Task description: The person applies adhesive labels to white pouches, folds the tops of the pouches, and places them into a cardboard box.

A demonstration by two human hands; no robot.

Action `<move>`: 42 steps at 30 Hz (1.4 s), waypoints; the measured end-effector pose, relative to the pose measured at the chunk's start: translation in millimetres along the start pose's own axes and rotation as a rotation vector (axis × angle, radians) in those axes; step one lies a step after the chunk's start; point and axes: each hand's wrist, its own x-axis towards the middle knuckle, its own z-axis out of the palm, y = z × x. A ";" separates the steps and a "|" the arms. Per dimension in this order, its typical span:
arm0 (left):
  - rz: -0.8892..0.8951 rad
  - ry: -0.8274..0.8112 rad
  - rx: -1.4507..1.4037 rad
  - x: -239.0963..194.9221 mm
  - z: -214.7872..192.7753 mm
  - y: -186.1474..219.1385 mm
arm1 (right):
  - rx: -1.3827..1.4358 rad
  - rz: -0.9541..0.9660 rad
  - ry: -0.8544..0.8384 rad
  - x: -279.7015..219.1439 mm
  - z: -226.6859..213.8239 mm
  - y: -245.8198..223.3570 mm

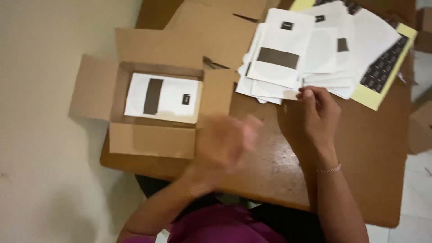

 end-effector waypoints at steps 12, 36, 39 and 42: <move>-0.166 -0.206 0.114 21.7 171.1 -40.6 | 0.032 0.053 0.121 -1.0 -16.5 -19.7; -0.642 0.025 -0.283 16.5 152.1 -65.5 | 0.637 0.154 0.246 12.2 -7.9 43.2; -0.503 0.103 -0.315 18.5 148.5 -53.6 | 0.374 0.015 0.162 17.6 -11.6 38.0; -0.486 0.000 -0.415 14.8 142.8 -47.3 | 0.324 -0.071 0.145 17.3 -13.7 38.0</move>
